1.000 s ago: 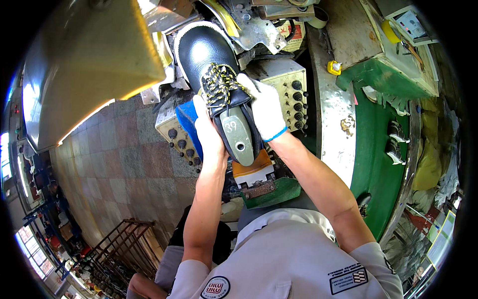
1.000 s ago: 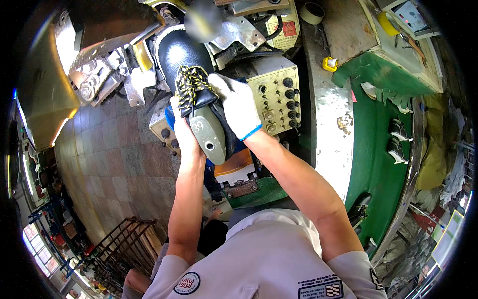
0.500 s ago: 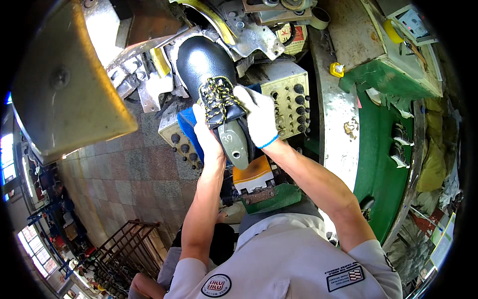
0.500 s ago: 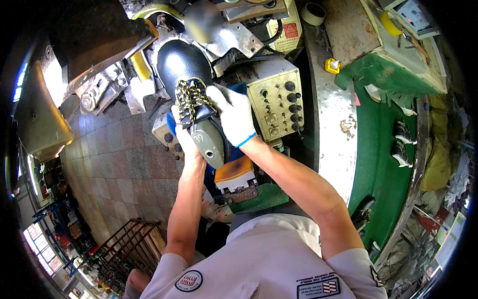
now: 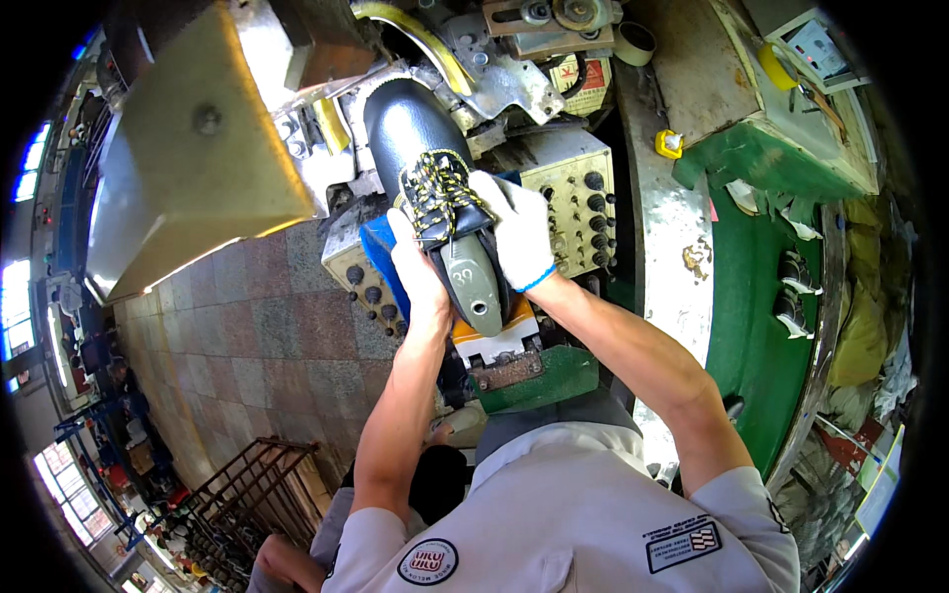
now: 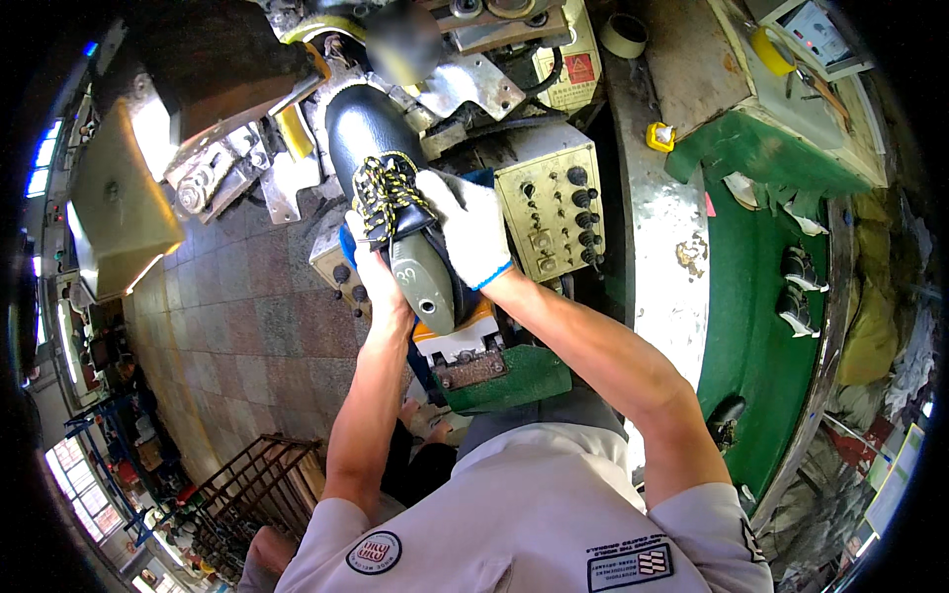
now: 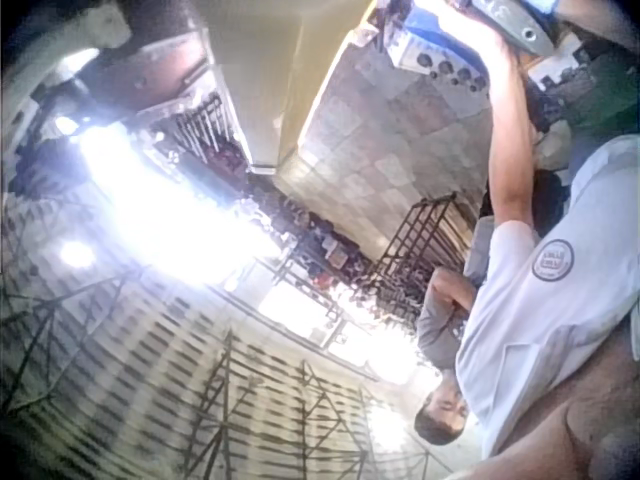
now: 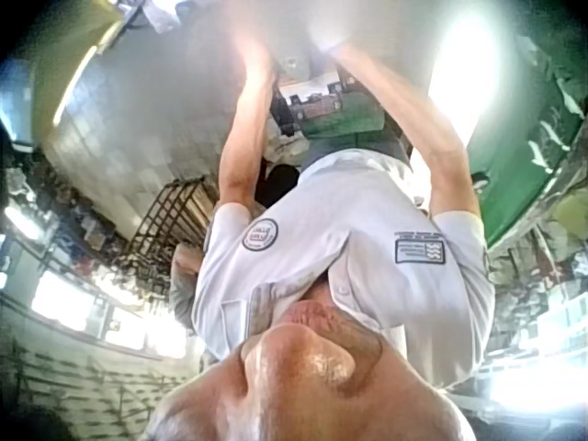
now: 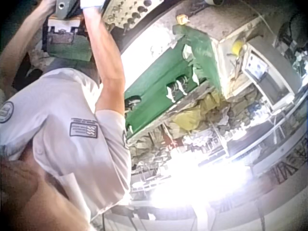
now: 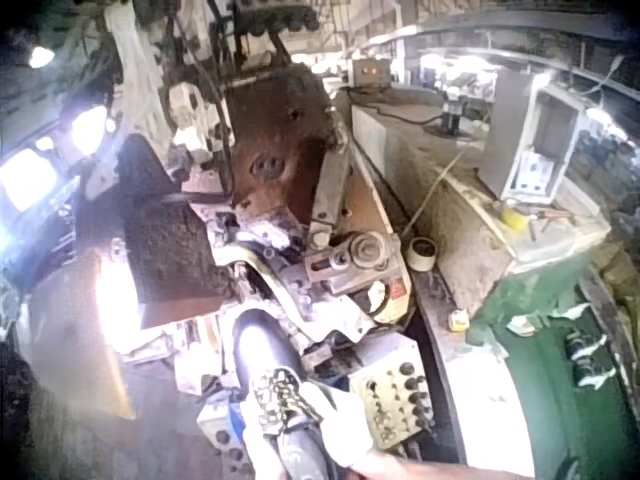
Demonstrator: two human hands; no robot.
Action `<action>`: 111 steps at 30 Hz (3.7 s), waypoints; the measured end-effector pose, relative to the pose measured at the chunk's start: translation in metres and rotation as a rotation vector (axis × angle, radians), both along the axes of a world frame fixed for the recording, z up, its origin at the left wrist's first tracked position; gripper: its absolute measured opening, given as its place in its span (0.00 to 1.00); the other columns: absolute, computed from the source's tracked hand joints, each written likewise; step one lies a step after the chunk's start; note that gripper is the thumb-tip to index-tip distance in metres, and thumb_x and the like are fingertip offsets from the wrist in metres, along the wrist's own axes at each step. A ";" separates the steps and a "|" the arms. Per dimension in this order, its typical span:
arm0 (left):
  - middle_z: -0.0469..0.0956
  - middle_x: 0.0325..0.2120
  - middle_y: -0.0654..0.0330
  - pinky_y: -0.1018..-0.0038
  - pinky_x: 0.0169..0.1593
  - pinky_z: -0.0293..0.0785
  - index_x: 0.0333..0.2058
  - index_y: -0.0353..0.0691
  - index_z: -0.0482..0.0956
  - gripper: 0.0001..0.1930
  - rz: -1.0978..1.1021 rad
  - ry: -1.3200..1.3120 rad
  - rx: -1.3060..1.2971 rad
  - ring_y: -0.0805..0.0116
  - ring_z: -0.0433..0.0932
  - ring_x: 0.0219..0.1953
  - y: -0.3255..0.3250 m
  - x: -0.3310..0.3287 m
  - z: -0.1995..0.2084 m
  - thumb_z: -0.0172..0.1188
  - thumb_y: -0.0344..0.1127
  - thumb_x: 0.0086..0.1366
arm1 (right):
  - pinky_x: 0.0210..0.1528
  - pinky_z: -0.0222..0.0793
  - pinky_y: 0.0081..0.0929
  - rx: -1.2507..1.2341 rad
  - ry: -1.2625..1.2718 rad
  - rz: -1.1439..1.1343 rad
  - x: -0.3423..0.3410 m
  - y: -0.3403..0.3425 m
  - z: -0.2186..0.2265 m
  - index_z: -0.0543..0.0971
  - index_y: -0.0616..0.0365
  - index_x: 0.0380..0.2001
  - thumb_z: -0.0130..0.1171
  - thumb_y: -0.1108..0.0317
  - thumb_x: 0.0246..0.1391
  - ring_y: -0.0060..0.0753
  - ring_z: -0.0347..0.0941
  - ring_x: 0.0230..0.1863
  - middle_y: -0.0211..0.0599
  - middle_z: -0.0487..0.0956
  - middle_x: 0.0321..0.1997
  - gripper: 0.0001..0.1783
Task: The person takes shoes from a conveyor belt, fits each one onto a lasting machine to shape the upper over a last, and then places the processed shoes back onto the belt.
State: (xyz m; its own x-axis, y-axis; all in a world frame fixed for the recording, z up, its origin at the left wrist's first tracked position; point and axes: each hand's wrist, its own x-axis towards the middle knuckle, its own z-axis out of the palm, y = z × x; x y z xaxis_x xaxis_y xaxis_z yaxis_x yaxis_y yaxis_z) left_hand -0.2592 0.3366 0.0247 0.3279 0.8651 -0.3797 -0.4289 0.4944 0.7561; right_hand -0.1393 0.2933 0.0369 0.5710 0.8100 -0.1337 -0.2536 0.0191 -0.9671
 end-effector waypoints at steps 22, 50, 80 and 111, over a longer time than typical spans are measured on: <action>0.75 0.57 0.40 0.62 0.60 0.71 0.66 0.25 0.62 0.40 -0.010 0.874 0.765 0.50 0.77 0.55 -0.075 -0.005 0.075 0.65 0.50 0.68 | 0.40 0.73 0.16 -0.070 0.155 -0.121 0.045 -0.125 -0.004 0.72 0.74 0.62 0.59 0.58 0.68 0.22 0.80 0.40 0.44 0.85 0.45 0.30; 0.76 0.52 0.42 0.58 0.59 0.73 0.54 0.31 0.75 0.37 0.475 1.436 1.137 0.45 0.76 0.55 -0.085 0.015 0.052 0.72 0.54 0.56 | 0.49 0.81 0.33 0.044 0.004 0.277 0.102 -0.204 -0.003 0.70 0.73 0.62 0.50 0.58 0.70 0.45 0.84 0.48 0.54 0.81 0.55 0.29; 0.50 0.70 0.30 0.49 0.74 0.52 0.74 0.32 0.39 0.54 -0.002 0.908 0.281 0.33 0.55 0.71 -0.082 0.005 0.071 0.63 0.36 0.53 | 0.57 0.70 0.42 -0.028 -0.089 0.345 0.067 -0.141 0.057 0.67 0.63 0.69 0.42 0.47 0.73 0.47 0.77 0.59 0.50 0.76 0.65 0.33; 0.87 0.37 0.52 0.60 0.46 0.84 0.43 0.38 0.85 0.17 -0.116 -1.231 -0.291 0.55 0.87 0.34 -0.206 0.013 0.112 0.65 0.43 0.59 | 0.70 0.63 0.45 0.138 -0.050 0.323 0.052 -0.118 0.049 0.63 0.68 0.69 0.41 0.49 0.72 0.50 0.68 0.66 0.54 0.71 0.67 0.35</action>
State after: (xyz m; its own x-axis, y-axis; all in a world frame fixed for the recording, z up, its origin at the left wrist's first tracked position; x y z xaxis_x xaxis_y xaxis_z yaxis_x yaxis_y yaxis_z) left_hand -0.2459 0.1306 0.1362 0.6658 0.7439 0.0585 -0.7111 0.6563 -0.2522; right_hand -0.0875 0.1750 0.0860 0.2856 0.9583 0.0107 -0.2205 0.0765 -0.9724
